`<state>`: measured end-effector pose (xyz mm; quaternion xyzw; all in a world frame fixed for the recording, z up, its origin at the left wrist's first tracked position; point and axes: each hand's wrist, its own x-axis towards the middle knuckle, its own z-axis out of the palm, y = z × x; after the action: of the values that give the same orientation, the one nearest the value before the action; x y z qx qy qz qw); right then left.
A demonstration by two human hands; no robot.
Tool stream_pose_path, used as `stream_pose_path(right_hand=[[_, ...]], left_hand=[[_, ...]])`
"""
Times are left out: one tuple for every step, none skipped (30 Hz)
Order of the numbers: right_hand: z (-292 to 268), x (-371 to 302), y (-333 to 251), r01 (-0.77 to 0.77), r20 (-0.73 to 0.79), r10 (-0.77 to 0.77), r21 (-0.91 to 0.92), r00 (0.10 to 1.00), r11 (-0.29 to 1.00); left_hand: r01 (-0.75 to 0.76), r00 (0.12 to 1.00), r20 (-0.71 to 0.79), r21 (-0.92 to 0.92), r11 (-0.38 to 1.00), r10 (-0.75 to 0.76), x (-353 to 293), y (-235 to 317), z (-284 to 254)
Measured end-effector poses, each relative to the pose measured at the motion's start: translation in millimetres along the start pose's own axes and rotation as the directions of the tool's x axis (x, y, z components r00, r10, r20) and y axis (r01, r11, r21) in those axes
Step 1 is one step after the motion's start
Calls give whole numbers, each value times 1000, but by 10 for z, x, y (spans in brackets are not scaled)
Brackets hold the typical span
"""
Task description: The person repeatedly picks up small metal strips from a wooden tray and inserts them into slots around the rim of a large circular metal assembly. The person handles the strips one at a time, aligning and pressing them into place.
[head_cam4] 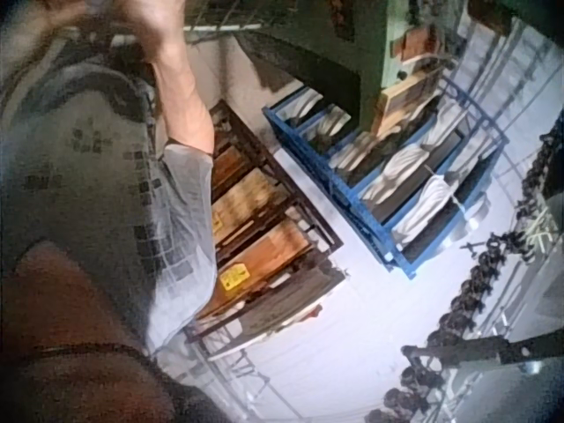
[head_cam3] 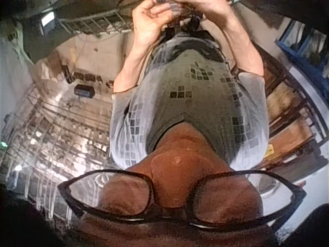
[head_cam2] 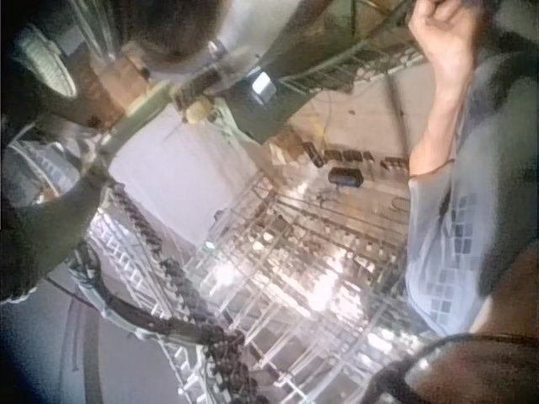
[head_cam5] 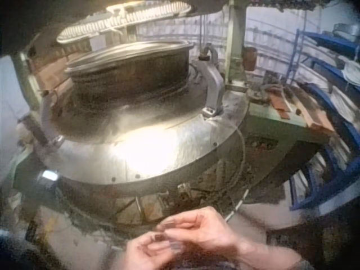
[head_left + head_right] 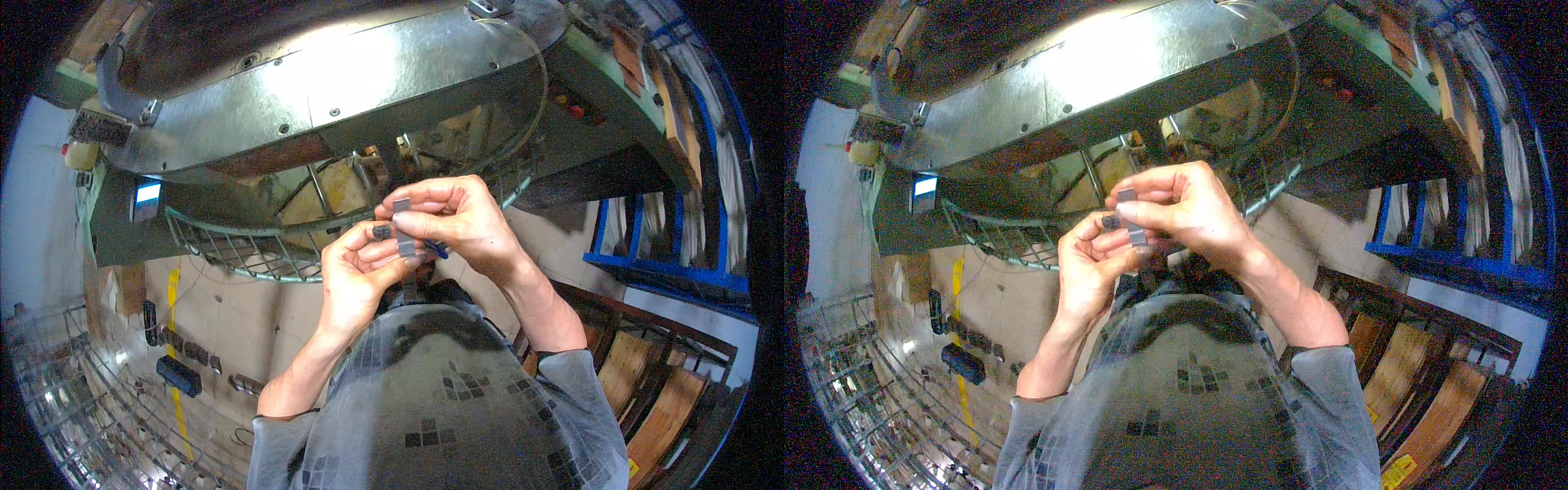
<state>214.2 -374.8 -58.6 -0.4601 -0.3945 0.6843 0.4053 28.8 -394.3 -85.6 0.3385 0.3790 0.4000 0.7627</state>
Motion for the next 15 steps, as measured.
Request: stream_pose_path(right_hand=[[-2, -2, 17, 28, 24, -29, 49, 999, 998], [-16, 4, 27, 15, 6, -15, 7, 1000, 1000], [-8, 21, 58, 104, -49, -104, -5, 993, 995], [-15, 27, 78, 125, -60, -123, 24, 991, 992], [-23, 36, 102, 121, -99, -117, 34, 988, 992], [-36, 36, 122, 117, -107, -115, 11, 988, 993], [-48, 39, 143, 113, -77, -112, 7, 991, 994], [-63, 39, 163, 104, -64, -104, -4, 993, 995], [-78, 37, 176, 99, -45, -99, -15, 994, 995], [-99, 29, 183, 92, -14, -92, -18, 996, 996], [-101, 24, 190, 65, -9, -65, -19, 998, 998], [-98, 19, 191, 53, 11, -53, -20, 999, 998], [-82, 15, 186, 73, 39, -73, -9, 997, 997], [-46, 20, 174, 80, 57, -79, -13, 995, 997], [10, 32, 162, 85, 105, -89, 48, 991, 995]], left_hand=[[-35, 999, -8, 8, 999, 35, -8, -3, 2], [-68, 998, -18, 16, 998, 68, -15, -1, 5], [-100, 995, -26, 29, 995, 101, -26, 2, 6], [-132, 991, -30, 34, 991, 133, -38, 13, 4], [-149, 988, -35, 50, 988, 151, -53, 20, 3], [-166, 985, -38, 67, 984, 169, -63, 26, 1], [-191, 980, -39, 77, 979, 195, -72, 29, -5], [-210, 976, -33, 90, 974, 213, -77, 26, -11], [-233, 971, -27, 96, 968, 237, -80, 24, -21], [-261, 965, -15, 98, 960, 264, -82, 20, -33], [-302, 952, -11, 113, 947, 305, -76, 21, -45], [-348, 937, -1, 123, 929, 350, -68, 30, -56], [-395, 918, 11, 134, 909, 397, -57, 51, -60], [-419, 906, -1, 131, 899, 423, -40, 91, -56], [-449, 891, -10, 127, 884, 454, -15, 152, -46]])
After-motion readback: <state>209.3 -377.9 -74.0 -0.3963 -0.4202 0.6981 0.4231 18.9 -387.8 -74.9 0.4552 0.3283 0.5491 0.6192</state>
